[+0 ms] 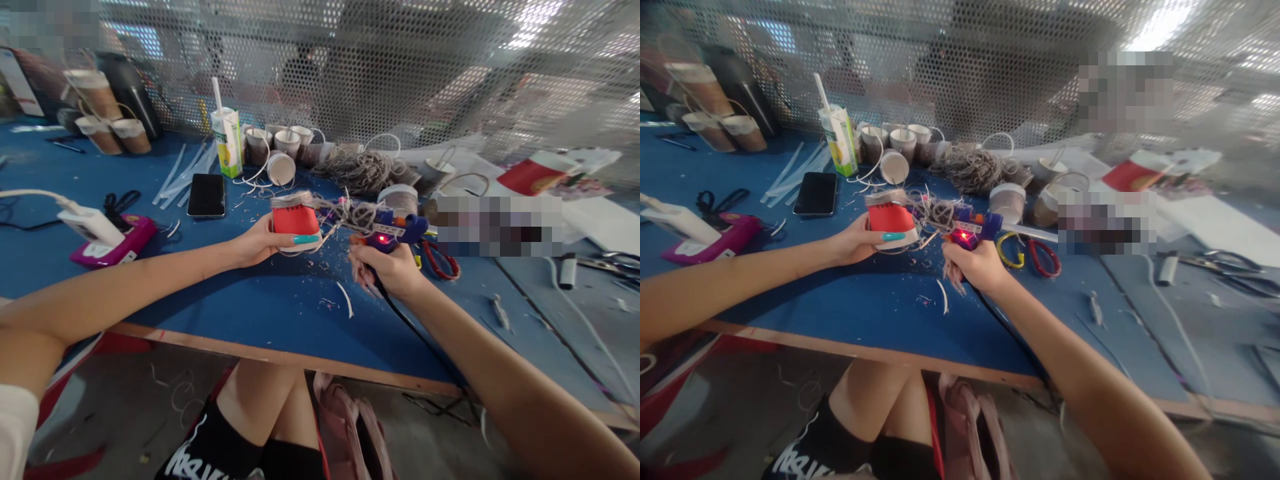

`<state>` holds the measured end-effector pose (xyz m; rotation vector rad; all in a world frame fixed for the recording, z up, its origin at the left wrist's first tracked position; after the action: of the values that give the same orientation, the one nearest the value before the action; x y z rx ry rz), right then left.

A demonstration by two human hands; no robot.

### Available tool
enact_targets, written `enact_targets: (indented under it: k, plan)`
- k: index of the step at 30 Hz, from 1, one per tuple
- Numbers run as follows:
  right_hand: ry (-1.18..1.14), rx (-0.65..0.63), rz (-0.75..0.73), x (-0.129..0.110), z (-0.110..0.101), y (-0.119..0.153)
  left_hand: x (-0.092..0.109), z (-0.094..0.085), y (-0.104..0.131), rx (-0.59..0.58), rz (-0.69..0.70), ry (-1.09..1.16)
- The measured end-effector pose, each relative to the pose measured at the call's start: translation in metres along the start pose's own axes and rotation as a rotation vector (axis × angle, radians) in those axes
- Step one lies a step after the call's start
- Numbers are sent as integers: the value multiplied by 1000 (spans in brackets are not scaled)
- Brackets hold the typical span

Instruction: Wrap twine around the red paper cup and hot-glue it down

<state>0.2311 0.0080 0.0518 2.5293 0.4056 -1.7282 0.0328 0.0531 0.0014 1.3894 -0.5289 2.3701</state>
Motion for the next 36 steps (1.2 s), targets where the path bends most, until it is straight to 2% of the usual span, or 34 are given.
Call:
enact_targets:
  k: [5, 7, 9, 11, 12, 14, 17, 19, 21, 24, 26, 29, 31, 36]
  plan:
    - [-62, 4, -36, -5, 2, 2, -1, 0, 1, -6, -21, 32]
    - [-44, 83, -50, -7, -5, 0, 0, -1, 1, 3, -29, 48]
    - [111, 259, -40, -5, -21, -4, 0, -1, 2, 5, -37, 60]
    - [432, 446, -18, -4, -37, -8, 1, 0, 3, -2, -35, 59]
    - [619, 493, -5, -3, -42, -10, 2, 1, 2, -5, -29, 53]
    - [917, 473, 67, 4, -46, -15, 3, 2, 1, 4, -8, 35]
    - [1101, 296, 174, 22, -42, -20, 5, 0, -2, 57, 35, 2]
    - [1120, 244, 155, 26, -38, -20, 6, -2, -3, 101, 64, -8]
    - [1115, 270, 52, 19, -33, -17, 6, -1, -3, 135, 80, -9]
    - [1005, 296, -234, -5, -19, -6, 6, 1, -1, 154, 75, -28]
    - [846, 212, -462, -22, -4, 4, 6, 4, 0, 141, 65, -41]
    - [686, 85, -700, -34, 17, 16, 3, 7, 1, 90, 22, -32]
    - [643, 67, -726, -32, 24, 17, 2, 7, 2, 44, -4, -1]
    - [589, 139, -623, -21, 21, 10, 2, 7, 4, -47, -42, 59]
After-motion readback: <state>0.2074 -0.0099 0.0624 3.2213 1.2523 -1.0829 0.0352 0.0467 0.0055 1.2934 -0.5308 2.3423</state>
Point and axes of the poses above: each hand's wrist, its own y-axis away from the middle knuckle, its own z-axis out of the palm, x = y × z, the point moved 6 cm from there along -y, towards the middle knuckle, and after that the axes turned 7 degrees about y, right-handed, at the moved point
